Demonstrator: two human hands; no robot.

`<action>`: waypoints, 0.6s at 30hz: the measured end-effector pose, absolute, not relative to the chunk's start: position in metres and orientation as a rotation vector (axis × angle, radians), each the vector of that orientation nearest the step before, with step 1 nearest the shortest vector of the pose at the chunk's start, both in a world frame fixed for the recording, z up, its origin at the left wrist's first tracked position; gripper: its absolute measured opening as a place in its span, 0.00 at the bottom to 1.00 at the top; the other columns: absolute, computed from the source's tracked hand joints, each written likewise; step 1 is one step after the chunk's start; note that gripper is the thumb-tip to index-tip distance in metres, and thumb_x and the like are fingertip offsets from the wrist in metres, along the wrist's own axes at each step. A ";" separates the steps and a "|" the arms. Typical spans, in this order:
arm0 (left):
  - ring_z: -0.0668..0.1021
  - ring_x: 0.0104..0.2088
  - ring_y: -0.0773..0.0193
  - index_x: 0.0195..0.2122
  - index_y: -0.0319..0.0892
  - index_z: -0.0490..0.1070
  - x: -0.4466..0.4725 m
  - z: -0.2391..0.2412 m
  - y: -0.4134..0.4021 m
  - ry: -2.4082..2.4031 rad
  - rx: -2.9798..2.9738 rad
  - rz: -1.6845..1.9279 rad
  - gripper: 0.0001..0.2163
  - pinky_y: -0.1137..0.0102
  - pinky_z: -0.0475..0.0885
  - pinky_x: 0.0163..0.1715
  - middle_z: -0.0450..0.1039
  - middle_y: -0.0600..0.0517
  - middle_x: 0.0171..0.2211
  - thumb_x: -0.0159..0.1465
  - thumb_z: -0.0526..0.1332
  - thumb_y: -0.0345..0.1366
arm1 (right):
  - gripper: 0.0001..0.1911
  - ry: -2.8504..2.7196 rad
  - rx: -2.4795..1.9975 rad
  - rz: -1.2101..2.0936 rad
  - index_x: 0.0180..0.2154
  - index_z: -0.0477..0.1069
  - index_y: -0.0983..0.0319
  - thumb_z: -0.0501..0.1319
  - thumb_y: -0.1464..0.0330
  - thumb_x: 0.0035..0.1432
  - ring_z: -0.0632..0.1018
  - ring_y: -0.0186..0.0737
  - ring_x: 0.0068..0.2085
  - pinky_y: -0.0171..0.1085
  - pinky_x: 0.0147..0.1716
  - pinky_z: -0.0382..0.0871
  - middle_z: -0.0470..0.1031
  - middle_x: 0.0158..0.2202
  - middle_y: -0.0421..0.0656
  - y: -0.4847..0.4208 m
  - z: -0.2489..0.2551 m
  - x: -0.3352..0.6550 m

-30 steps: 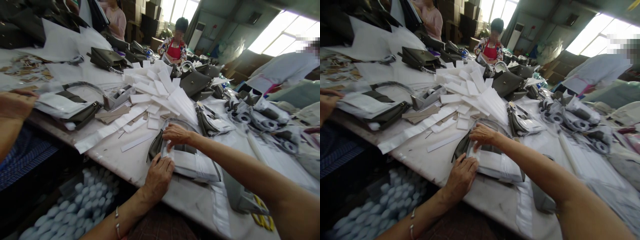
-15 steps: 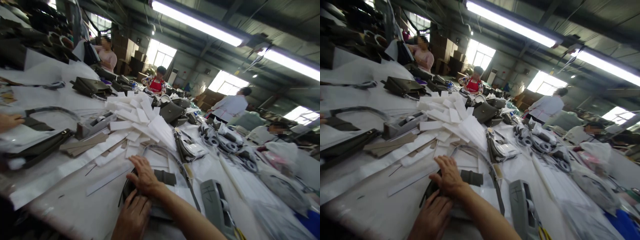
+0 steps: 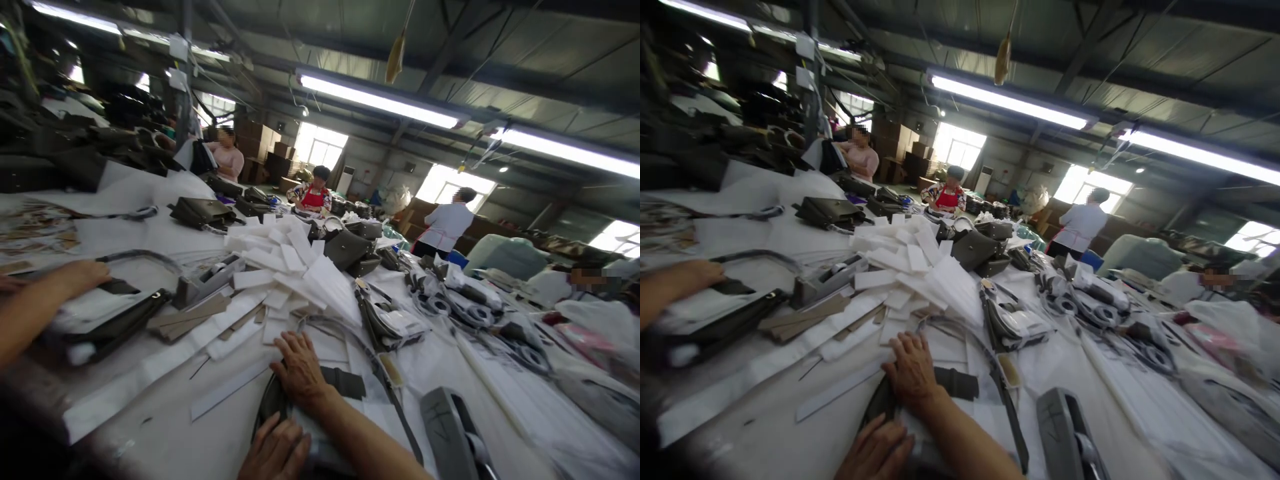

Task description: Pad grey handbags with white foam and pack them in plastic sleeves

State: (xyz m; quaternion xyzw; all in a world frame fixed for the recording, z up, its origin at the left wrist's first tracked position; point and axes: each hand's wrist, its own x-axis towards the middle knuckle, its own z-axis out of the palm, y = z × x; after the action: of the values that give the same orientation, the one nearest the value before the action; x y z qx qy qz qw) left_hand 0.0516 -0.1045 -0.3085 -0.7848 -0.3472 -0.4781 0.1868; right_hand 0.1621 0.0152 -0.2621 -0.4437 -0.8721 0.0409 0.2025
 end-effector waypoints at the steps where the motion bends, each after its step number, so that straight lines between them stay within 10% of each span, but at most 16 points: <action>1: 0.80 0.41 0.70 0.41 0.45 0.75 0.055 -0.309 -0.105 -1.002 -2.164 -1.410 0.17 0.72 0.62 0.61 0.79 0.55 0.35 0.70 0.46 0.26 | 0.24 -2.405 -1.309 0.091 0.60 0.66 0.57 0.59 0.59 0.65 0.65 0.51 0.64 0.56 0.66 0.49 0.69 0.62 0.47 0.015 -0.258 0.161; 9: 0.79 0.30 0.70 0.30 0.44 0.73 0.080 -0.331 -0.092 -1.029 -1.875 -1.696 0.19 0.71 0.68 0.58 0.74 0.55 0.25 0.71 0.45 0.28 | 0.23 -2.549 -1.226 -0.175 0.63 0.63 0.58 0.50 0.59 0.70 0.70 0.48 0.62 0.52 0.60 0.65 0.68 0.63 0.47 -0.037 -0.260 0.205; 14: 0.80 0.45 0.66 0.43 0.43 0.75 0.049 -0.311 -0.110 -1.090 -2.250 -1.374 0.13 0.70 0.71 0.57 0.79 0.52 0.38 0.70 0.50 0.31 | 0.36 -2.569 -0.793 -0.639 0.69 0.49 0.62 0.55 0.57 0.66 0.78 0.47 0.53 0.44 0.47 0.73 0.75 0.56 0.49 -0.066 -0.299 0.246; 18: 0.77 0.53 0.63 0.55 0.39 0.70 0.029 -0.294 -0.118 -1.129 -2.418 -1.200 0.16 0.66 0.71 0.57 0.78 0.47 0.49 0.68 0.52 0.29 | 0.47 -2.556 -0.955 -0.543 0.70 0.46 0.68 0.62 0.54 0.59 0.71 0.53 0.61 0.49 0.58 0.66 0.66 0.63 0.52 -0.105 -0.292 0.244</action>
State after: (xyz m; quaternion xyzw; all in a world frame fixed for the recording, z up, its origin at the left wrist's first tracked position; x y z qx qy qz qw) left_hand 0.0287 -0.1183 -0.2936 -0.8215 -0.3836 -0.4079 0.1076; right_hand 0.2438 -0.1048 -0.2916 -0.3378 -0.9040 -0.1920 0.1786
